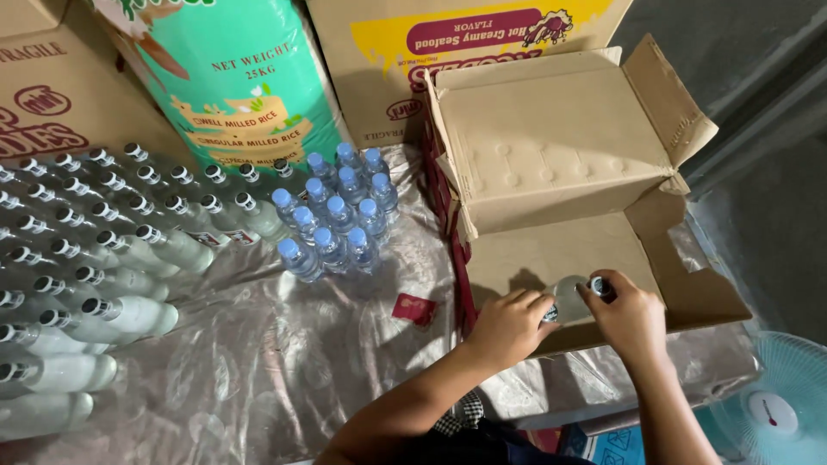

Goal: Packing individual glass bottles into a cardboard box for storage or shipment.

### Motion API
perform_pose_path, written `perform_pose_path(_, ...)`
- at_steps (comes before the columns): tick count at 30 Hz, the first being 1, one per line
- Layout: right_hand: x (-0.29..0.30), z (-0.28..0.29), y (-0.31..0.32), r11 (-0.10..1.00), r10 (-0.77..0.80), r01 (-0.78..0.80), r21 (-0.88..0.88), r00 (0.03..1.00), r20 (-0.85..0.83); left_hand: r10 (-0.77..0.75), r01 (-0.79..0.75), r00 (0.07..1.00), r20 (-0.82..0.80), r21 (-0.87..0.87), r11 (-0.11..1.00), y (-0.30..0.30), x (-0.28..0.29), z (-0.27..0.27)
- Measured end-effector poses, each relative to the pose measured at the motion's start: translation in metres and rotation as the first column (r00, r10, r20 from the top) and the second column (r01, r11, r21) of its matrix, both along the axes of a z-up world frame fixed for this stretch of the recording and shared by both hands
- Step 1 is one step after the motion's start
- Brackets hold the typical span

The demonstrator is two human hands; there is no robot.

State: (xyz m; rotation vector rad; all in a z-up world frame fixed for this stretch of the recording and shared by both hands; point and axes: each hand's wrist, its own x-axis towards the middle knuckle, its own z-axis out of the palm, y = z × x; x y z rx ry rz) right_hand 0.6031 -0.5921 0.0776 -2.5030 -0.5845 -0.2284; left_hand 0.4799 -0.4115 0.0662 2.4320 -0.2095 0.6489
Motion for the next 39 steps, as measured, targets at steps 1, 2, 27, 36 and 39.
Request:
perform_pose_path(1, 0.001, -0.008, -0.003, 0.999, -0.004, 0.003, -0.033, 0.999, -0.032, -0.011, 0.011, 1.0, -0.023, -0.003, 1.0, -0.002, -0.001, -0.004)
perform_pose_path(2, 0.004, -0.016, -0.005, 0.998, -0.009, 0.005, -0.065, 0.998, -0.063, -0.021, 0.021, 0.999, -0.043, -0.005, 1.0, -0.003, -0.001, -0.008)
perform_pose_path(27, -0.019, -0.052, 0.007, 0.958, -0.002, -0.071, -0.278, 0.967, -0.255, -0.071, 0.076, 0.963, -0.259, 0.009, 0.997, 0.002, -0.012, -0.066)
perform_pose_path(36, -0.031, -0.048, 0.014, 0.918, 0.024, -0.145, -0.37, 0.95, -0.312, -0.058, 0.067, 0.948, -0.312, 0.018, 0.998, 0.004, -0.018, -0.056)
perform_pose_path(39, -0.03, -0.049, 0.012, 0.925, 0.02, -0.148, -0.349, 0.939, -0.343, -0.056, 0.066, 0.953, -0.296, 0.024, 0.997, 0.003, -0.018, -0.061)
